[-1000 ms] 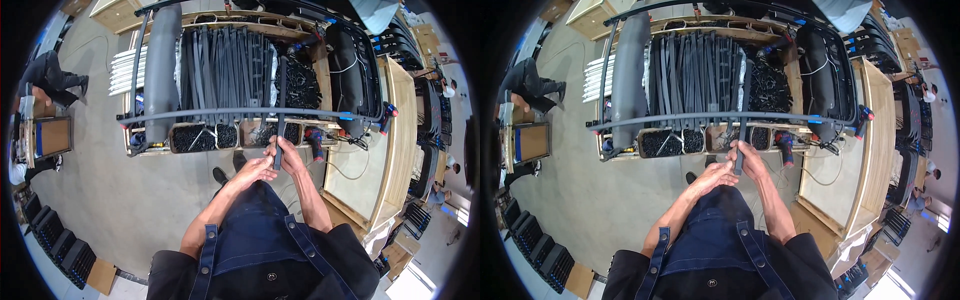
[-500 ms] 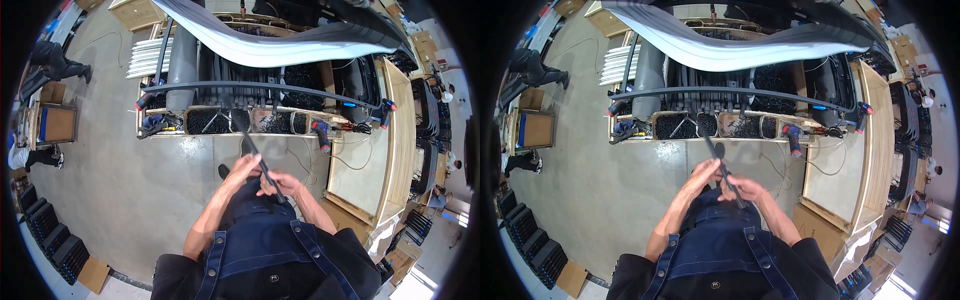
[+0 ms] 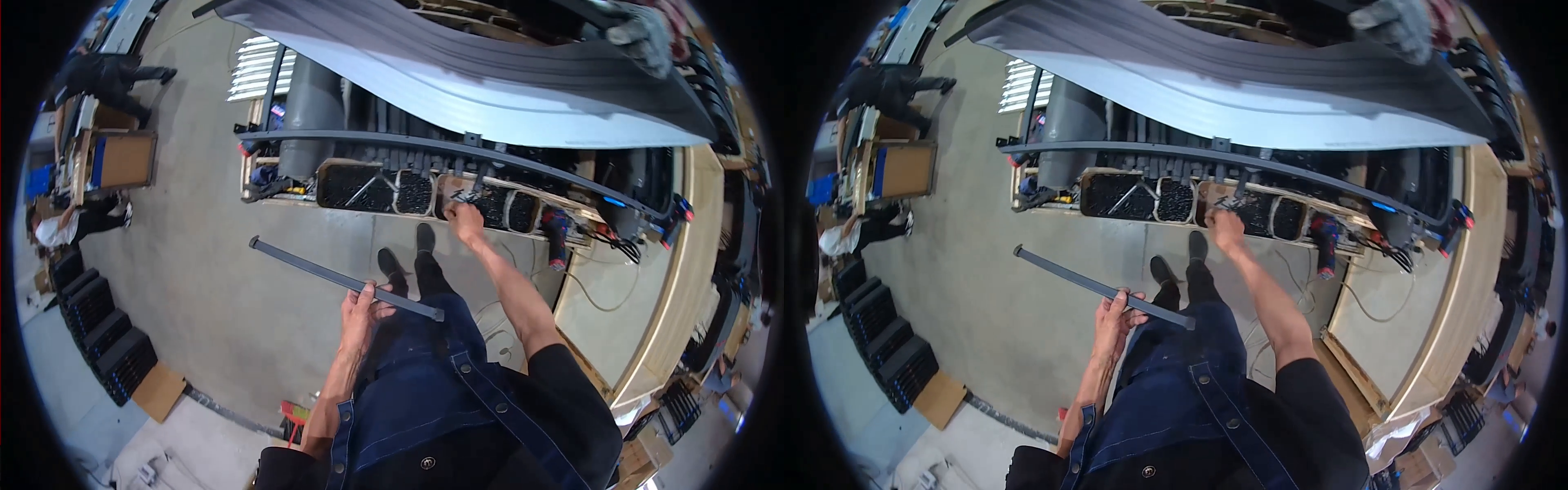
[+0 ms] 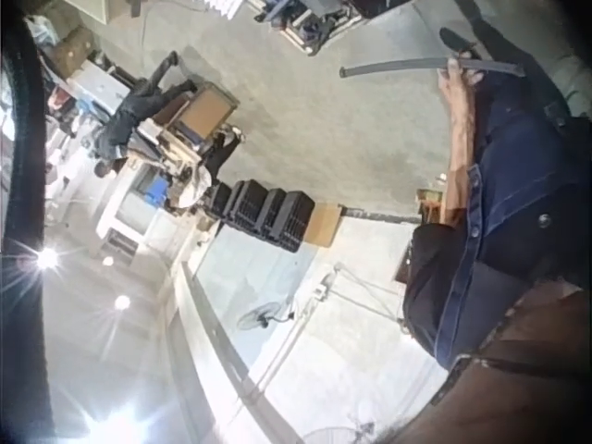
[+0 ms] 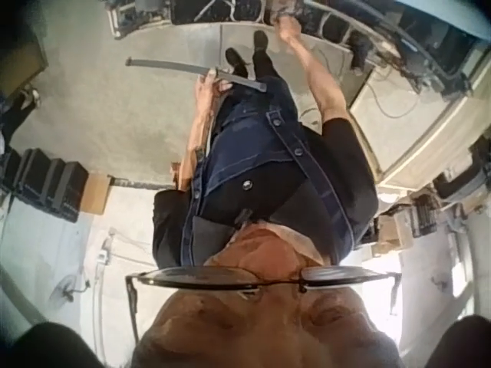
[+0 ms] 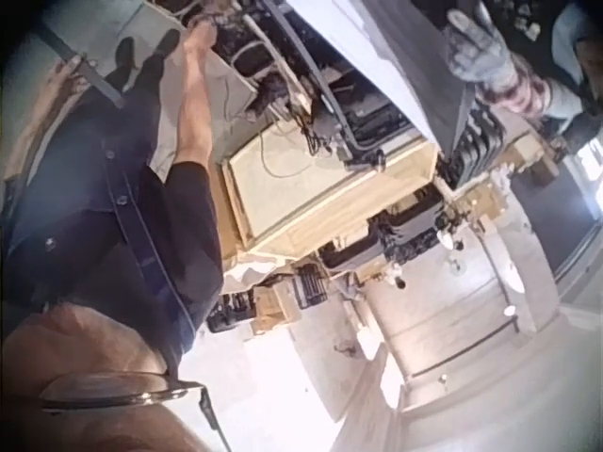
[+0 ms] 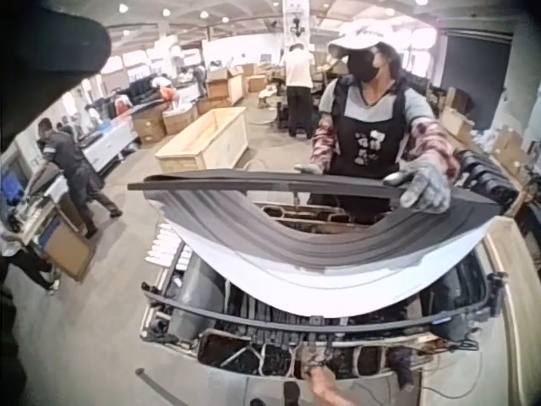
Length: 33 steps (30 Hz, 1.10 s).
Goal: Assembling and inspecting various components of a treadmill on a factory production line.
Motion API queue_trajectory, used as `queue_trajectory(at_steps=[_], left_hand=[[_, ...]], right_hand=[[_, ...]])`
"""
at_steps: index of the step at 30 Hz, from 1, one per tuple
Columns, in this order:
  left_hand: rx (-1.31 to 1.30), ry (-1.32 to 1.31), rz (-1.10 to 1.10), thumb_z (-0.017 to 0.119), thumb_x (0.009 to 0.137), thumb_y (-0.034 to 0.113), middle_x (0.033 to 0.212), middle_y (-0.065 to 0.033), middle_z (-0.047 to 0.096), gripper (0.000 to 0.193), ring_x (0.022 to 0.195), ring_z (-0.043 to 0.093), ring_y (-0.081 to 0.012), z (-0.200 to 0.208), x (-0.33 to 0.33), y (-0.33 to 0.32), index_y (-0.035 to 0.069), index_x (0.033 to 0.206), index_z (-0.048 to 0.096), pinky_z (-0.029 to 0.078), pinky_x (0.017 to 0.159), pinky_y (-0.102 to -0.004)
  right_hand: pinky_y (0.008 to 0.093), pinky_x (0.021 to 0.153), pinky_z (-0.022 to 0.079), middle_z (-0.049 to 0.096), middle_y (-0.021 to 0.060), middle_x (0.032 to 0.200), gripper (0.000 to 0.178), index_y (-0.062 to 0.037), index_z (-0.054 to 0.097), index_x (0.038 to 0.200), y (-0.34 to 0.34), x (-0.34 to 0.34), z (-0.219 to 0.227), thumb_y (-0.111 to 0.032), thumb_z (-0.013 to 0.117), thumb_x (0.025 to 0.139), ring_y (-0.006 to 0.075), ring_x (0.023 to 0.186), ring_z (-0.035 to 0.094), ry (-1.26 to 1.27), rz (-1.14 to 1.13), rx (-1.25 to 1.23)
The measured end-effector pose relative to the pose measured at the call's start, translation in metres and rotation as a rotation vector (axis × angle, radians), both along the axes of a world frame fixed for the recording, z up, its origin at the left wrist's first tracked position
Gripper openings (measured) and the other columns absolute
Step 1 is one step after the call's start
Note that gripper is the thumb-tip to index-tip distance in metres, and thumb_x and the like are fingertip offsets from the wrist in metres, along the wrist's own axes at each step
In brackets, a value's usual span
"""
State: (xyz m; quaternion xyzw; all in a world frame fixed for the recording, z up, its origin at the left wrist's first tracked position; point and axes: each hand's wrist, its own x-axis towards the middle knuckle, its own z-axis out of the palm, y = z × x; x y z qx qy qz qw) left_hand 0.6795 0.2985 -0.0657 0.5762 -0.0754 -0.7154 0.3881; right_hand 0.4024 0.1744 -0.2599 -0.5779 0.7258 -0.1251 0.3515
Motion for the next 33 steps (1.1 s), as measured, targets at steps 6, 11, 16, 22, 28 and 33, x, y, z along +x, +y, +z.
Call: queue_trajectory(at_steps=[6,11,16,22,28,33], left_hand=[[-0.005,-0.156,0.184,0.059,0.103,0.029,0.113,-0.0202,0.066,0.034,0.083,0.071,-0.0217,0.018,-0.012,-0.012,0.001,0.121,0.051,0.061,0.073,-0.0336],[-0.055,-0.245,0.228,0.057,0.104,0.027,0.111,-0.0209,0.067,0.034,0.083,0.070,-0.0197,0.028,-0.014,-0.020,-0.002,0.120,0.050,0.061,0.071,-0.0319],[-0.123,-0.325,0.254,0.056,0.104,0.028,0.111,-0.0225,0.066,0.037,0.081,0.069,-0.0198,0.038,-0.003,-0.038,-0.004,0.121,0.049,0.062,0.070,-0.0317],[-0.296,-0.454,0.342,0.057,0.104,0.025,0.109,-0.0222,0.066,0.034,0.076,0.068,-0.0173,0.067,0.015,-0.050,-0.005,0.119,0.050,0.062,0.067,-0.0296],[-0.442,-0.424,0.285,0.057,0.103,0.022,0.106,-0.0205,0.068,0.032,0.073,0.068,-0.0159,0.088,0.002,-0.070,-0.005,0.120,0.050,0.061,0.063,-0.0291],[-0.530,-0.388,0.235,0.056,0.104,0.022,0.107,-0.0186,0.068,0.030,0.073,0.068,-0.0153,0.099,0.004,-0.072,-0.003,0.119,0.051,0.061,0.064,-0.0289]], right_hand=[[0.0509,0.080,0.057,0.071,0.0227,0.095,0.019,-0.0049,0.069,0.095,-0.034,0.014,-0.036,-0.017,0.069,0.080,0.0418,0.093,0.070,0.232,0.118,0.148],[0.0516,0.080,0.056,0.070,0.0251,0.094,0.018,-0.0039,0.068,0.094,-0.045,0.017,-0.053,-0.009,0.068,0.077,0.0418,0.093,0.069,0.208,0.095,0.125],[0.0448,0.076,0.056,0.071,0.0226,0.090,0.019,-0.0038,0.069,0.099,-0.027,0.012,-0.008,-0.008,0.070,0.080,0.0387,0.086,0.071,0.007,-0.029,-0.049],[0.0268,0.072,0.055,0.072,0.0098,0.088,0.020,0.0061,0.070,0.105,0.028,0.038,0.180,-0.005,0.073,0.088,0.0149,0.078,0.068,-0.908,-0.249,0.064],[0.0257,0.075,0.055,0.071,0.0087,0.095,0.014,0.0040,0.073,0.105,0.077,0.061,0.254,-0.002,0.070,0.092,0.0131,0.084,0.068,-0.848,0.048,-0.057],[0.0251,0.074,0.055,0.070,0.0081,0.095,0.016,0.0025,0.073,0.107,0.077,0.074,0.265,-0.006,0.069,0.094,0.0129,0.082,0.068,-0.945,-0.207,-0.119]])
